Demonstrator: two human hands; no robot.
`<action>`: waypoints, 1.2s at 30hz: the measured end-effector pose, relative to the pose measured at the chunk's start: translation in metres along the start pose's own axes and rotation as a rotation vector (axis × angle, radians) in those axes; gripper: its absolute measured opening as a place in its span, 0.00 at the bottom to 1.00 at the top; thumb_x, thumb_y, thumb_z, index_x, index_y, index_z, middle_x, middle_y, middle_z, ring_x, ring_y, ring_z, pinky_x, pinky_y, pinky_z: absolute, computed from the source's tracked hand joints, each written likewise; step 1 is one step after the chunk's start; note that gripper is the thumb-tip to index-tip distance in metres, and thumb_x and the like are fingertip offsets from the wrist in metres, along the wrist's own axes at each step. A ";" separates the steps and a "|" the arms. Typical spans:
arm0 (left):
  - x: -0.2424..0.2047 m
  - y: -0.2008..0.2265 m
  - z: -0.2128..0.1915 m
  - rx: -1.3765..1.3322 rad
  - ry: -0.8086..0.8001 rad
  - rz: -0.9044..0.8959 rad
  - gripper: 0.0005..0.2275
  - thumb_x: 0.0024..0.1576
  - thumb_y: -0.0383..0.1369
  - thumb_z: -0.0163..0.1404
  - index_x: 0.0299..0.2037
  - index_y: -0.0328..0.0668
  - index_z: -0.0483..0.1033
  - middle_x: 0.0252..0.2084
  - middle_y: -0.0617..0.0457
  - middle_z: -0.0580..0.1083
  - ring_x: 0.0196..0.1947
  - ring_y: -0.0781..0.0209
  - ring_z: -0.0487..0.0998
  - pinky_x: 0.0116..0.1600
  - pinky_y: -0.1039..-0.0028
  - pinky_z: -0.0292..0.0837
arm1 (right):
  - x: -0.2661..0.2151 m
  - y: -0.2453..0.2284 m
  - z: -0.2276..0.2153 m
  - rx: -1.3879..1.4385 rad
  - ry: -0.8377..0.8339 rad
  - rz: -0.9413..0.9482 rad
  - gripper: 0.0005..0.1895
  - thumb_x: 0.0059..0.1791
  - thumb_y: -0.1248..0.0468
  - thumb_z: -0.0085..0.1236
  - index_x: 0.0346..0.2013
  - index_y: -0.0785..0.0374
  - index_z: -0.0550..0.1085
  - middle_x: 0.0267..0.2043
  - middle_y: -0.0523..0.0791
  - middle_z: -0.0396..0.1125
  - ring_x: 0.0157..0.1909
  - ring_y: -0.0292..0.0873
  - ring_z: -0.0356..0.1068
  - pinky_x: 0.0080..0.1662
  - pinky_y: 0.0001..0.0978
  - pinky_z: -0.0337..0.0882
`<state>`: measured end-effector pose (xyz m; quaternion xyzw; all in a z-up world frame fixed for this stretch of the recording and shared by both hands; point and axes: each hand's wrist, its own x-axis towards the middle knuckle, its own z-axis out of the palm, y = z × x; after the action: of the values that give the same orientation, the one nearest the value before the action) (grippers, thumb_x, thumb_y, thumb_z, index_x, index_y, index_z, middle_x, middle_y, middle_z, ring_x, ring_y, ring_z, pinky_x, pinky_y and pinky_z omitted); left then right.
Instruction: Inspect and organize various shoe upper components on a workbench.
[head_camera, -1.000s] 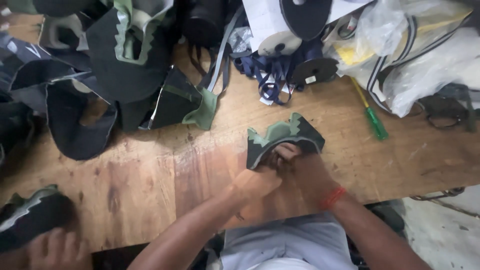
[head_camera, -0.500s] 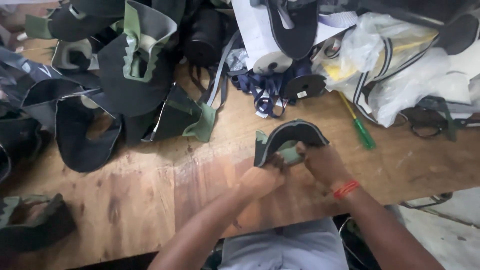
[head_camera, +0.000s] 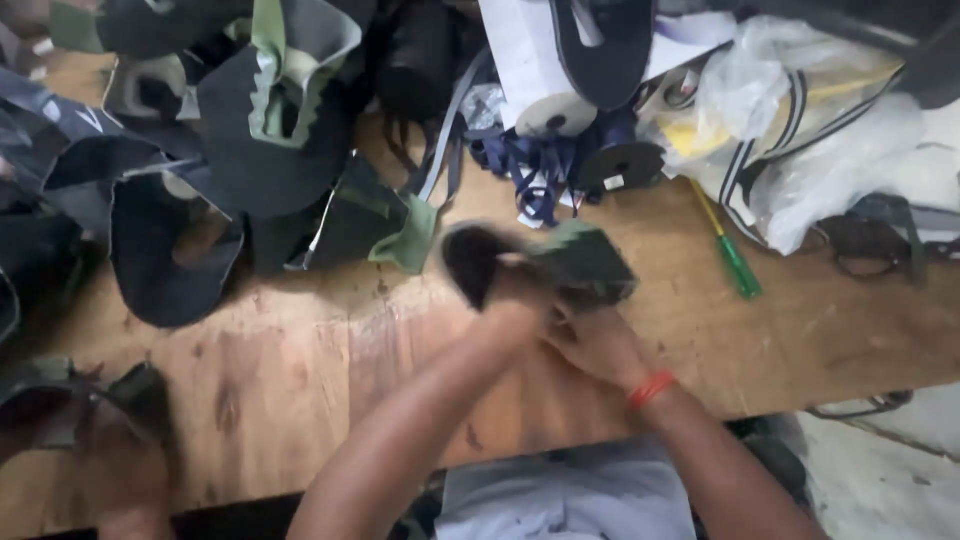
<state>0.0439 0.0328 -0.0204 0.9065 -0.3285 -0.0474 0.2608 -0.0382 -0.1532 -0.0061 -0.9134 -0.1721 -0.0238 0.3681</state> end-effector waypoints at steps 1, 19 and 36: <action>-0.005 -0.004 0.005 -0.006 -0.005 -0.008 0.15 0.60 0.29 0.44 0.54 0.34 0.76 0.57 0.37 0.75 0.58 0.43 0.75 0.64 0.63 0.67 | 0.001 -0.007 -0.003 0.004 -0.009 0.004 0.29 0.47 0.53 0.56 0.59 0.63 0.70 0.55 0.56 0.70 0.53 0.57 0.73 0.52 0.48 0.73; -0.014 0.002 -0.001 -0.001 -0.064 -0.159 0.19 0.57 0.27 0.42 0.60 0.38 0.72 0.64 0.36 0.69 0.67 0.40 0.67 0.69 0.61 0.62 | 0.018 -0.024 -0.022 -0.124 -0.126 0.180 0.33 0.43 0.52 0.63 0.63 0.54 0.72 0.48 0.60 0.71 0.44 0.67 0.70 0.44 0.56 0.70; -0.032 0.020 0.022 0.138 0.016 -0.104 0.25 0.60 0.28 0.41 0.70 0.33 0.60 0.72 0.29 0.56 0.72 0.35 0.51 0.70 0.47 0.51 | -0.002 0.136 0.045 -0.240 -0.001 -0.026 0.11 0.44 0.66 0.55 0.40 0.61 0.78 0.43 0.57 0.74 0.50 0.62 0.74 0.53 0.49 0.74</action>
<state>0.0021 0.0298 -0.0321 0.9385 -0.2815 -0.0311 0.1975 0.0015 -0.2143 -0.1302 -0.9485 -0.1802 -0.0487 0.2559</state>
